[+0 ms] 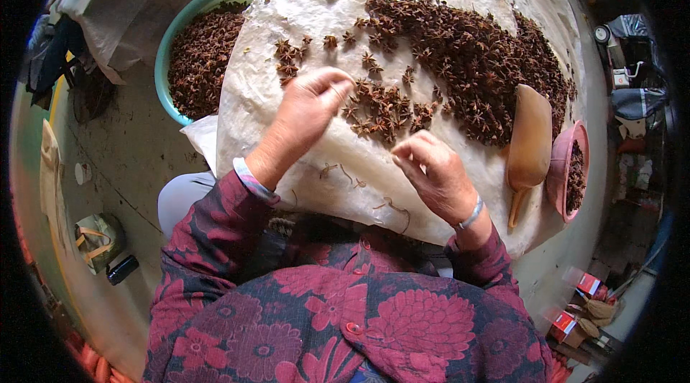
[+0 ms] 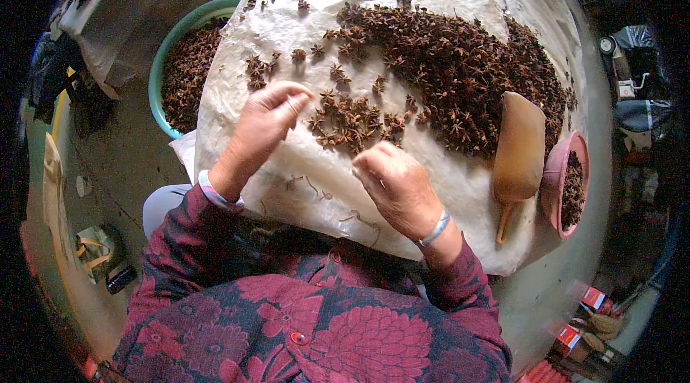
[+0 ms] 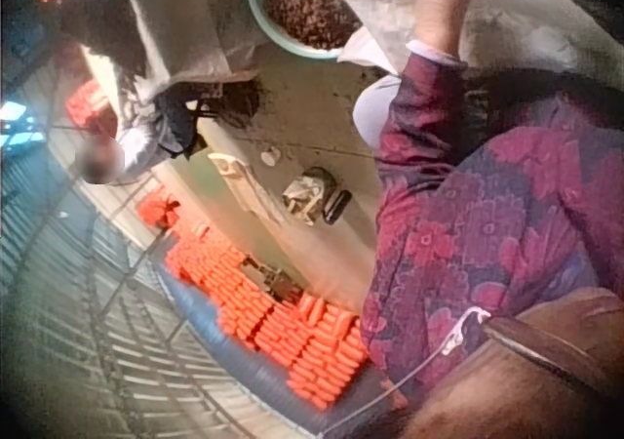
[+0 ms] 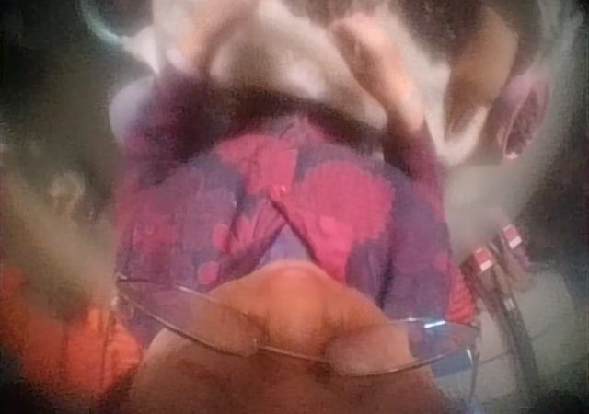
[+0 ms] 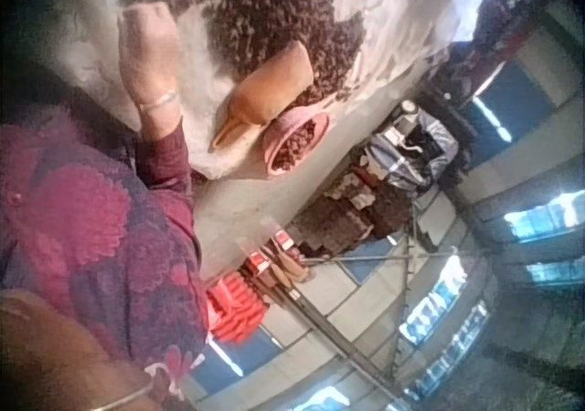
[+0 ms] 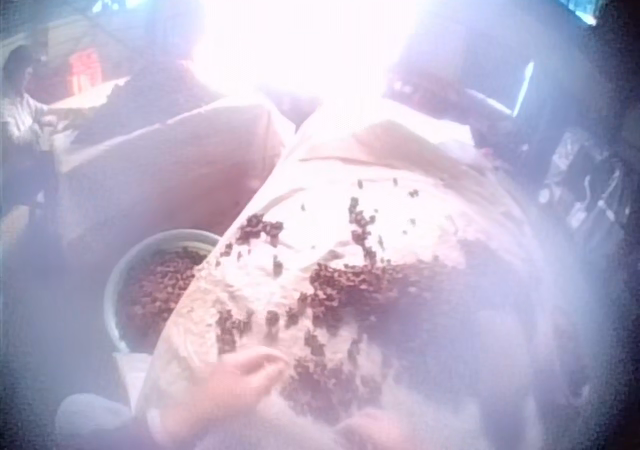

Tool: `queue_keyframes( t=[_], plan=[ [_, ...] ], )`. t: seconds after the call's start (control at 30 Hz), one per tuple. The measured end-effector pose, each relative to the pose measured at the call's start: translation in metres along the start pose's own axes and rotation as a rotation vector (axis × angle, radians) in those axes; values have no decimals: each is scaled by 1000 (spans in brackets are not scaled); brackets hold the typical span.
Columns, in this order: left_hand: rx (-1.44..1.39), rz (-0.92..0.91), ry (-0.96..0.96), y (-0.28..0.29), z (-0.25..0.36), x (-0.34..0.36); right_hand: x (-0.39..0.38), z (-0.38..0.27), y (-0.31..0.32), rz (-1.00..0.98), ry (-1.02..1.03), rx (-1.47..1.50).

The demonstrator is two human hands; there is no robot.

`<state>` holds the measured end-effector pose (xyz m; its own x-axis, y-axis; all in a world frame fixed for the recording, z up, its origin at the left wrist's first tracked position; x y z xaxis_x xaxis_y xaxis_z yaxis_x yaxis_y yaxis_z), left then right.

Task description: The person sits at a low table and sorts star anise by hand, removing stems and debris from the pile. They use a plastic scoop to move the spice and a metal cup to transfer portions, working continuously on the task.

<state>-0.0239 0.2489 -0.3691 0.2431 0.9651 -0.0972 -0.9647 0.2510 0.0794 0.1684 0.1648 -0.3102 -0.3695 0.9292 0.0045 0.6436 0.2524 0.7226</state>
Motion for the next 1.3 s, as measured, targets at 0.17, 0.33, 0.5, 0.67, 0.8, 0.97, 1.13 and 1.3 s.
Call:
queue_keyframes(
  t=[0.17,0.33,0.5,0.67,0.8,0.97,1.13,1.3],
  plan=[
    [297,-40,-77,-5,-7,-10,42,-1,-22,64,205,-488],
    [112,7,6,6,-17,-5,61,-3,-44,-59,281,-693],
    [132,-28,63,4,-21,-9,61,1,-48,-30,297,-691],
    [33,-80,129,-3,-15,-14,58,1,-40,91,251,-559],
    [-187,-207,253,-21,-12,-18,57,-6,-25,195,244,-390],
    [318,-29,-325,-24,28,-12,63,-17,-7,206,288,-377],
    [744,122,-695,-28,49,-25,61,-26,-3,370,314,-322],
    [662,150,-759,-32,50,-30,44,-20,-18,531,173,-115]
  ],
)
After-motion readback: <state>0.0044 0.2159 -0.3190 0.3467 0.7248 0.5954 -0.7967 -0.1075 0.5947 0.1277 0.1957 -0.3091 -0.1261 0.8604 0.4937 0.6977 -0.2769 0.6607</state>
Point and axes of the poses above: each hand's wrist, its own x-axis towards the middle knuckle, its own y-axis out of the back of the hand, z = x × y, the point moved 6 cm from there along x, towards the middle knuckle
